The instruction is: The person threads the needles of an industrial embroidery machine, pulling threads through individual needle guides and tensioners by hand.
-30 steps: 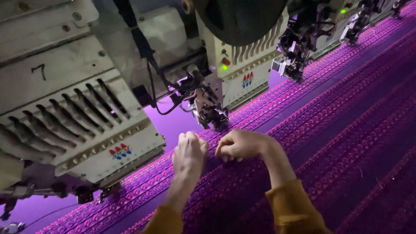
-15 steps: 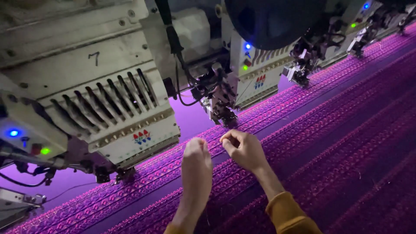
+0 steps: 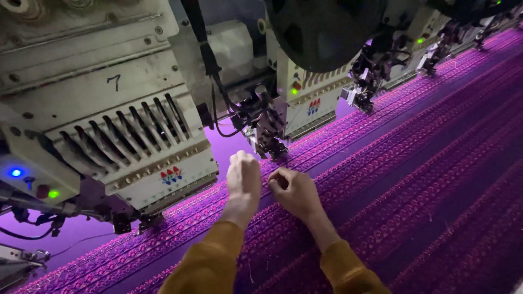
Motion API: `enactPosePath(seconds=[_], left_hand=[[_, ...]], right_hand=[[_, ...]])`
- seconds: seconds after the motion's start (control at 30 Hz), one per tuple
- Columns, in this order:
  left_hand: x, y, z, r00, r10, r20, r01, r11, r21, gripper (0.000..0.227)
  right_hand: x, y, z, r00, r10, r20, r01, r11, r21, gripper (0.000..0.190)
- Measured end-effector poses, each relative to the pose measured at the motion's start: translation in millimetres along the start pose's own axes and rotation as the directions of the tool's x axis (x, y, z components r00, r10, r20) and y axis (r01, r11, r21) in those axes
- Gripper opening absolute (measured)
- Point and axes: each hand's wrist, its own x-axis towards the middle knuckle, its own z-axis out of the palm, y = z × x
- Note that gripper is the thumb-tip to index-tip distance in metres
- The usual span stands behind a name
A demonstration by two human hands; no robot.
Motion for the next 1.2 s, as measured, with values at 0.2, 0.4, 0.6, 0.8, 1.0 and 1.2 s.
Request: enactPosePath(seconds=[0.2,0.4,0.6,0.8,1.0,1.2], left_hand=[[-53.7,-23.6,-54.8,0.992,0.042,0.121,0.035,0.822,-0.569,0.012],[-56.4,-35.0,-72.3,0.98,0.078,0.181,0.004,0.91,-0.414,0.014],[-55.1,-23.3,-98.8,0.908,0.003,0.419,0.238,0.819,-0.522,0.016],[-56.7,-27.1,-87.6,0.955,0.018,0.296,0.162,0.804,-0.572,0.012],[-73.2,-37.4,-124.6,0.914,-0.095,0.395,0.359,0.646,-0.674,0.019],[-142.8,-36.8,-137.9,0.901,-0.295,0.317,0.429,0.513,-0.744,0.013]], right_hand=[[-5.2,-0.4,4.6,1.0,0.007,0.013,-0.007,0.999,-0.045,0.017],[-8.9,2.4,14.1,1.0,-0.012,-0.007,0.012,0.999,-0.039,0.02],[-16.6,-10.7,8.2,1.0,-0.004,-0.026,0.003,0.999,-0.032,0.02],[-21.4,-9.9,10.2,0.994,-0.106,-0.008,0.104,0.987,-0.119,0.017],[-24.4,-14.5,12.4,0.997,-0.06,-0.039,0.062,0.997,0.036,0.04],[-40.4,-31.5,22.7,0.926,-0.343,0.155,0.374,0.887,-0.27,0.07]])
